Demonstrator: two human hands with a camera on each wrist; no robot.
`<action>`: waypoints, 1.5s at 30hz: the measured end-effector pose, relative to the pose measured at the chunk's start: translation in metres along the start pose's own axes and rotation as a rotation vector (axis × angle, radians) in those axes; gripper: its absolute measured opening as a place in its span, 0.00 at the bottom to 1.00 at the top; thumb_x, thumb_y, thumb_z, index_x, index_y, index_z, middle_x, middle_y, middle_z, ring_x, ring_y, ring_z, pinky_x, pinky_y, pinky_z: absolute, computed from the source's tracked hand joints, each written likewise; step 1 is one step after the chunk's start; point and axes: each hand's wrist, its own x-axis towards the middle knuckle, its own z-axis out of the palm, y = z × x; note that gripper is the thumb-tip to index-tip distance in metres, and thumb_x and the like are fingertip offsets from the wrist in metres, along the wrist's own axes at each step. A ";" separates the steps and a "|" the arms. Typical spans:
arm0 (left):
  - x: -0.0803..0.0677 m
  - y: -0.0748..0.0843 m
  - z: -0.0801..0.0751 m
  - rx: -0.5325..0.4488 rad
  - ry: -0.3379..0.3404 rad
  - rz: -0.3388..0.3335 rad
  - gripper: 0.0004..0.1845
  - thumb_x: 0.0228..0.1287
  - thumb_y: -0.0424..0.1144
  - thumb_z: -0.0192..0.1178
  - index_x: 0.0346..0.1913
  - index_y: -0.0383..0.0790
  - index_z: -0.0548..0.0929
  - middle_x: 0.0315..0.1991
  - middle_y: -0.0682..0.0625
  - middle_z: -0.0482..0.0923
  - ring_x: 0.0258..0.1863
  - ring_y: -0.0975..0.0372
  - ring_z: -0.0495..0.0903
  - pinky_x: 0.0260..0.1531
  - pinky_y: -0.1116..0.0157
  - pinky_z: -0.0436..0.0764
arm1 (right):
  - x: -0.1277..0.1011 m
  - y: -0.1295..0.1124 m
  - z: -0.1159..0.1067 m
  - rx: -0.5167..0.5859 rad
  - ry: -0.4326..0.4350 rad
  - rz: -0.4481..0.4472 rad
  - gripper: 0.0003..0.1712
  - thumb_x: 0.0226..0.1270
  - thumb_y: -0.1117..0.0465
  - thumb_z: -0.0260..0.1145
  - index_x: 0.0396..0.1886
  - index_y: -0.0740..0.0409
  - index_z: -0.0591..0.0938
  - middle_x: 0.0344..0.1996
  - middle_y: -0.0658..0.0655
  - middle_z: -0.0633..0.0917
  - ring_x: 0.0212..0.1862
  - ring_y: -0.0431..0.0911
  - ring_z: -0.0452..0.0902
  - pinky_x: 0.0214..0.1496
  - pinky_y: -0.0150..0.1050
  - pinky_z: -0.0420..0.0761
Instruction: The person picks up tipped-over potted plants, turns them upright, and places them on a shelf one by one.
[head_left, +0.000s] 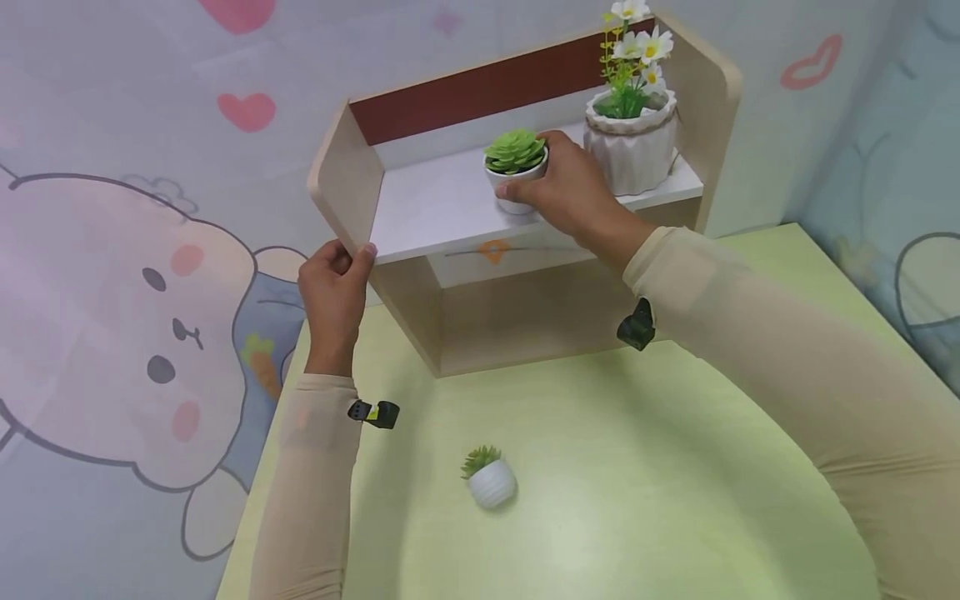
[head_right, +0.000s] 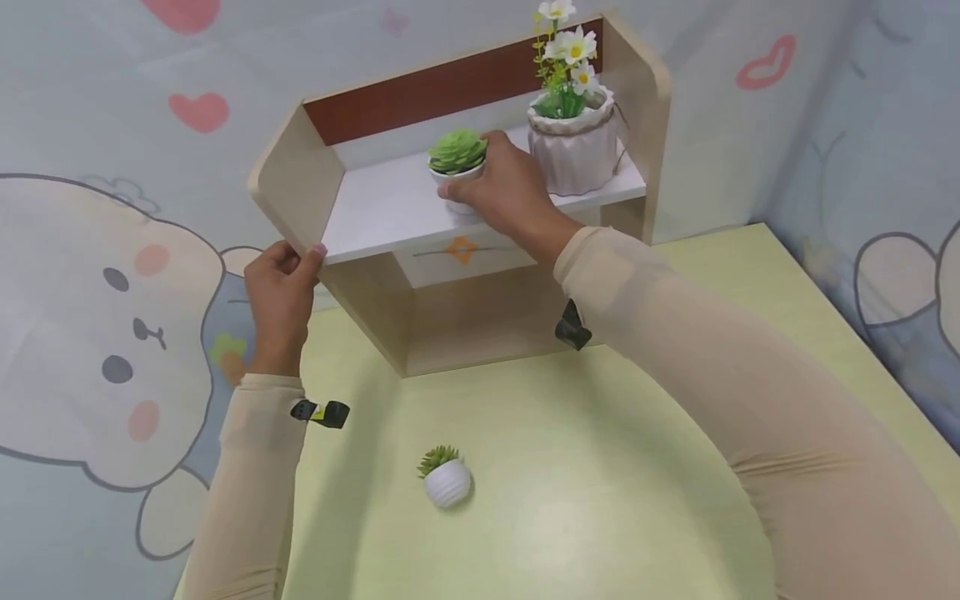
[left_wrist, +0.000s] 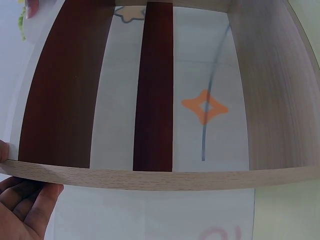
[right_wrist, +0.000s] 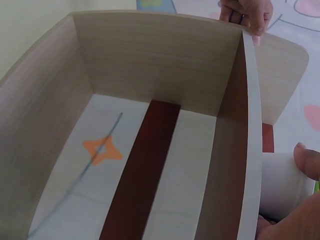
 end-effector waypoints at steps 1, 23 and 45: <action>0.000 0.000 0.000 0.001 0.002 0.001 0.20 0.70 0.39 0.67 0.59 0.31 0.86 0.54 0.39 0.87 0.52 0.55 0.88 0.57 0.58 0.83 | 0.001 -0.001 0.000 -0.014 -0.003 0.006 0.52 0.69 0.47 0.74 0.83 0.59 0.59 0.78 0.56 0.68 0.78 0.48 0.63 0.78 0.42 0.62; 0.002 0.002 -0.002 -0.018 0.039 -0.020 0.20 0.69 0.39 0.68 0.59 0.30 0.86 0.53 0.38 0.88 0.51 0.56 0.87 0.55 0.61 0.82 | 0.008 -0.016 -0.003 -0.123 -0.113 -0.025 0.61 0.69 0.52 0.74 0.86 0.60 0.43 0.80 0.59 0.64 0.79 0.49 0.60 0.80 0.44 0.60; -0.001 0.000 -0.001 -0.008 0.005 0.007 0.20 0.69 0.38 0.67 0.57 0.28 0.86 0.51 0.37 0.88 0.49 0.55 0.88 0.51 0.63 0.83 | -0.122 0.048 0.000 0.062 -0.074 -0.434 0.38 0.74 0.65 0.67 0.80 0.63 0.66 0.77 0.60 0.70 0.75 0.58 0.68 0.76 0.53 0.67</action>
